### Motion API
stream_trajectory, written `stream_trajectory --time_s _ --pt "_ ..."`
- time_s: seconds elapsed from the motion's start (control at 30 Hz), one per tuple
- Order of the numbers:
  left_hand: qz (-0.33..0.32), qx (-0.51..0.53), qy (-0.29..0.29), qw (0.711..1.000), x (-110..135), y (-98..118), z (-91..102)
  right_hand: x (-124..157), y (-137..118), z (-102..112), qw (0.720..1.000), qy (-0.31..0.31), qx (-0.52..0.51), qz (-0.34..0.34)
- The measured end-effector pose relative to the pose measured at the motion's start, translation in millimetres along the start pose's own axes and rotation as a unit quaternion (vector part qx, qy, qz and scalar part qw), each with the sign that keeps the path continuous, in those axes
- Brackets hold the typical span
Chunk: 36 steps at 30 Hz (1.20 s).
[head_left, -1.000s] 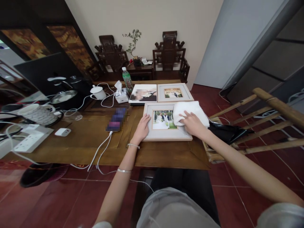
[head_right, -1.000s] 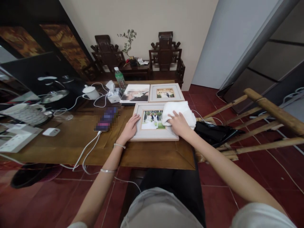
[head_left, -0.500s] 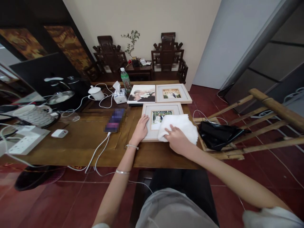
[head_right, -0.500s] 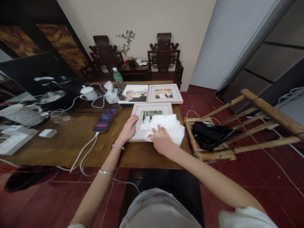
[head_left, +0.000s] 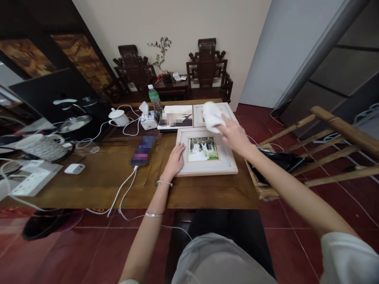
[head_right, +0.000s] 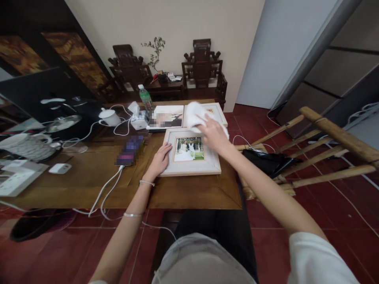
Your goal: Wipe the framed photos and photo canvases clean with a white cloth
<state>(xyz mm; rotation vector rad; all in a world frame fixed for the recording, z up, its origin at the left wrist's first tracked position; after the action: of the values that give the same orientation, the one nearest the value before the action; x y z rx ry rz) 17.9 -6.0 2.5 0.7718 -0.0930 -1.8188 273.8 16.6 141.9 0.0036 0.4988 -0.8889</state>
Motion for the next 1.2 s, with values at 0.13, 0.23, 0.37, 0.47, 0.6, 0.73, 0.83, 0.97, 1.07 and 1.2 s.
stream_trajectory --time_s 0.13,0.23,0.37,0.47,0.6,0.73,0.83,0.97,1.07,1.2 --pt "0.004 0.004 -0.002 1.0 0 0 1.5 -15 25 -9 0.996 0.004 0.083 0.038" --pt "0.004 0.008 0.004 1.0 0 0 2.2 -14 28 -48 0.991 -0.076 0.106 0.037" --pt "0.006 0.008 0.0 1.0 0 -1 2.9 -8 19 -89 0.981 -0.149 0.126 -0.007" --pt "0.01 0.01 -0.005 1.0 0 -1 2.9 -2 5 -91 0.977 -0.166 0.134 -0.02" --pt "0.009 0.011 0.0 1.0 0 0 1.6 18 -27 -70 0.97 -0.212 0.121 -0.018" --pt "0.011 0.011 -0.004 1.0 0 0 0.7 50 -65 -44 0.953 -0.289 0.084 -0.024" --pt "0.005 0.016 -0.008 1.0 0 0 1.3 69 -87 -28 0.952 -0.305 0.026 0.005" --pt "0.005 0.018 -0.007 1.0 0 -1 2.3 74 -93 -32 0.954 -0.297 -0.011 0.027" --pt "0.006 0.017 -0.014 1.0 -1 -2 2.1 64 -72 -52 0.958 -0.287 -0.012 0.006" --pt "0.005 0.017 -0.012 1.0 -1 -2 1.2 30 -27 -76 0.979 -0.203 0.004 -0.014"
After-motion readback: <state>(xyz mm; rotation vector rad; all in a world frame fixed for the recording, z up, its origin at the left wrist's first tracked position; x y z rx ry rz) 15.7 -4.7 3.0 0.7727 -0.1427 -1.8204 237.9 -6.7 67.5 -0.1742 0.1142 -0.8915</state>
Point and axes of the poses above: each hand's wrist, its own x-axis away from the middle knuckle, its own z-axis out of the back of the hand, y = z × x, the point moved 2 cm from there along -x, towards the middle knuckle, and after that the axes turned 12 degrees about -x, right-handed, at the moved point
